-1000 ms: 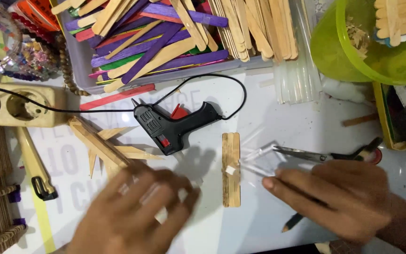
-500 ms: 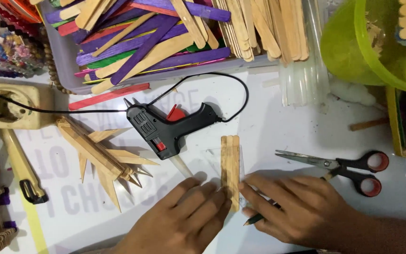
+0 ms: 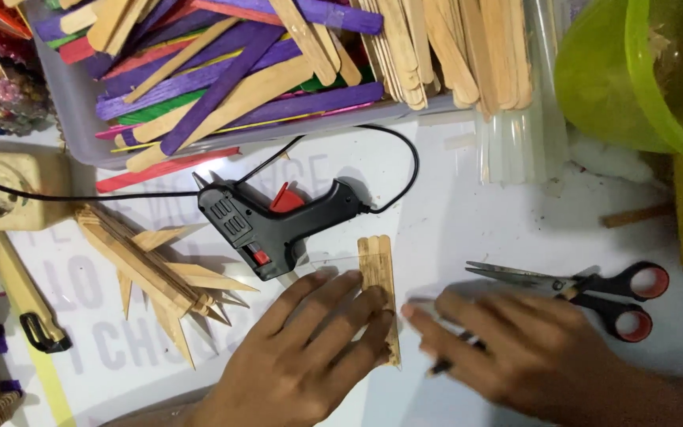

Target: Marking and cutting wooden popsicle sticks to specific lengths for a handicraft project.

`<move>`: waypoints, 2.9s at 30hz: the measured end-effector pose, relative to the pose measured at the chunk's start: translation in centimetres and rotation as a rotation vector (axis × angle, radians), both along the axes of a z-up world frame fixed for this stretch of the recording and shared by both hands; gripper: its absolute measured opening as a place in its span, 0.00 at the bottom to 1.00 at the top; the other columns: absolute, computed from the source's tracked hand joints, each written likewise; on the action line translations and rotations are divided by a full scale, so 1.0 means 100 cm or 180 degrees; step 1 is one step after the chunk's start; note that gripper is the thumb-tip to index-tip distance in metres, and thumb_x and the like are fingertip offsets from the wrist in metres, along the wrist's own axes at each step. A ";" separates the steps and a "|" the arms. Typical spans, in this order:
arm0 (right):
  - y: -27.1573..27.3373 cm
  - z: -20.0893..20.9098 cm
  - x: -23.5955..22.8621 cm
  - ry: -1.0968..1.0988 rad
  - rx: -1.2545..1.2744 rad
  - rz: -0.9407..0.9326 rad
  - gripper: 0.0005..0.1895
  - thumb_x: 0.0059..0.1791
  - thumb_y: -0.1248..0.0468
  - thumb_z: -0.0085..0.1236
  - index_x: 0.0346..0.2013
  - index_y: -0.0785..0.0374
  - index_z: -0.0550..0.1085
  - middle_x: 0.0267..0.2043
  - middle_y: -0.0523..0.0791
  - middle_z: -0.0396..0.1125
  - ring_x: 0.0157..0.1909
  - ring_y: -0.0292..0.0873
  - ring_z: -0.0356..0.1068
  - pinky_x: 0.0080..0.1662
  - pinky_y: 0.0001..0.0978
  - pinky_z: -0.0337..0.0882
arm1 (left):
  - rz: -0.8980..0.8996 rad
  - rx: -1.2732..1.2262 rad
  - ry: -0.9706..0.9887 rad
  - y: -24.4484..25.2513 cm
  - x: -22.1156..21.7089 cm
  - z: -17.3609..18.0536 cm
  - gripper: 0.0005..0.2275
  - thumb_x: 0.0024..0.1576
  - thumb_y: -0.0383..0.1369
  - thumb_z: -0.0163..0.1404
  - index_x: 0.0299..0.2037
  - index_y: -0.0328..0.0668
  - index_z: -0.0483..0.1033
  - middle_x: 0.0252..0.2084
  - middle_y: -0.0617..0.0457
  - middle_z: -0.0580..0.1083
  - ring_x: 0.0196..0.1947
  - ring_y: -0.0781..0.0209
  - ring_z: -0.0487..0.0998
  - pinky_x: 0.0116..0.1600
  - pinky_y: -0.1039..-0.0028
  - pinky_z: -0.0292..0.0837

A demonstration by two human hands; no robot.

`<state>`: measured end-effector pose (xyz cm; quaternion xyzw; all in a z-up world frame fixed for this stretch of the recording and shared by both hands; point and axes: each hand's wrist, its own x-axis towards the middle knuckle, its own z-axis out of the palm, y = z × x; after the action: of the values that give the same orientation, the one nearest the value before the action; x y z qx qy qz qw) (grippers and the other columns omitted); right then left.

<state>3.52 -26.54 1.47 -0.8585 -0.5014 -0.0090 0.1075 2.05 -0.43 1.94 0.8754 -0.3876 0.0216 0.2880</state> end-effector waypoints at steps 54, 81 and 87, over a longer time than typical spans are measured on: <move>0.012 -0.018 0.043 0.2003 0.1649 -0.0054 0.03 0.48 0.67 0.55 0.34 0.65 0.71 0.33 0.46 0.74 0.28 0.44 0.75 0.33 0.33 0.77 | 0.0286 0.0256 -0.0470 0.005 -0.004 -0.017 0.10 0.69 0.42 0.49 0.43 0.48 0.78 0.50 0.50 0.77 0.49 0.54 0.81 0.52 0.59 0.77; 0.017 -0.017 0.047 0.1796 0.1346 0.0330 0.05 0.50 0.71 0.52 0.29 0.66 0.71 0.28 0.46 0.68 0.23 0.45 0.68 0.27 0.32 0.70 | 0.0529 0.0250 -0.0615 0.001 -0.001 -0.014 0.07 0.65 0.41 0.56 0.40 0.50 0.76 0.46 0.53 0.78 0.45 0.57 0.82 0.48 0.65 0.76; 0.016 -0.019 0.043 0.1655 0.1282 0.0271 0.05 0.50 0.70 0.52 0.29 0.65 0.71 0.28 0.44 0.67 0.24 0.44 0.68 0.27 0.30 0.67 | 0.0454 0.0400 -0.0603 0.004 -0.003 -0.014 0.11 0.67 0.44 0.54 0.44 0.48 0.75 0.48 0.51 0.78 0.48 0.56 0.82 0.50 0.64 0.76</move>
<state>7.85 -24.97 -0.43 -0.7718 -0.4807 0.1160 0.3997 1.78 -0.01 0.51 0.9111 -0.3505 0.1003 0.1925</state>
